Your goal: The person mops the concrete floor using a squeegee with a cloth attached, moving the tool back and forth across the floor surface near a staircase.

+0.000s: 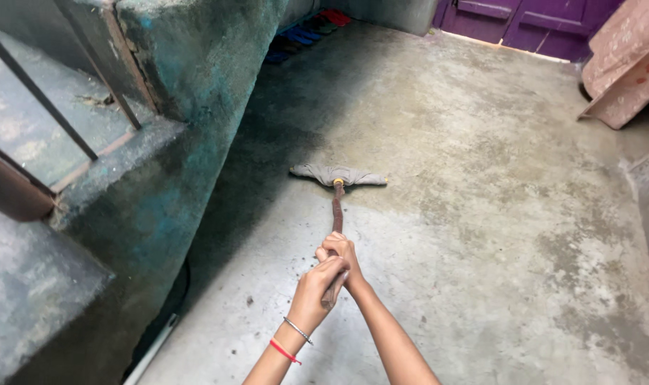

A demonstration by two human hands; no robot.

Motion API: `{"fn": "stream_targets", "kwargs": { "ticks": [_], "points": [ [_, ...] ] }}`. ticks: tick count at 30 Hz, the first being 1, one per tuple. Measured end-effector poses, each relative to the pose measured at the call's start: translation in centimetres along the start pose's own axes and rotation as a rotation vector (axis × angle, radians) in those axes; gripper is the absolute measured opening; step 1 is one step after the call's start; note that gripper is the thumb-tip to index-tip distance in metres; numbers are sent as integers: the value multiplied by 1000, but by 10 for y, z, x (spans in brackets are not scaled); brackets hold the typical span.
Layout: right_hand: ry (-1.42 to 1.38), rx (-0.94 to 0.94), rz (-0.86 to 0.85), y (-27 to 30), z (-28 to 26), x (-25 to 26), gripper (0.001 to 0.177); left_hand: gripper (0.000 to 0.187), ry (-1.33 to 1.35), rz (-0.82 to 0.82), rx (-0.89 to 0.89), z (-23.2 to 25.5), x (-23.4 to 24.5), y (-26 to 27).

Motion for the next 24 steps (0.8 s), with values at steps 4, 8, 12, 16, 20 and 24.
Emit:
{"fn": "stream_targets", "kwargs": {
  "ticks": [4, 8, 12, 16, 20, 24],
  "points": [
    [-18, -71, -11, 14, -19, 13, 27, 9, -25, 0, 89, 32, -3, 16],
    [-30, -35, 29, 25, -43, 18, 30, 8, -19, -76, 141, 51, 10, 21],
    [-19, 50, 75, 15, -49, -4, 31, 9, -55, -76, 45, 34, 33, 24],
    [-9, 120, 113, 3, -28, -47, 29, 10, -51, -84, -84, -18, 55, 23],
    [67, 129, 128, -20, 29, -88, 27, 7, -98, -153, -117, -92, 53, 6],
    [109, 113, 145, -48, 87, -110, 27, 11, -53, -74, -197, -156, 45, -15]
  ]
}}
Point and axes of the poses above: each hand's wrist, its own y-axis away from the middle knuckle, its own x-axis out of the back of the hand, z = x × y, the point moved 3 cm from there along -y, towards the middle knuckle, and after that the axes turned 10 degrees about -y, right-handed, at the moved point
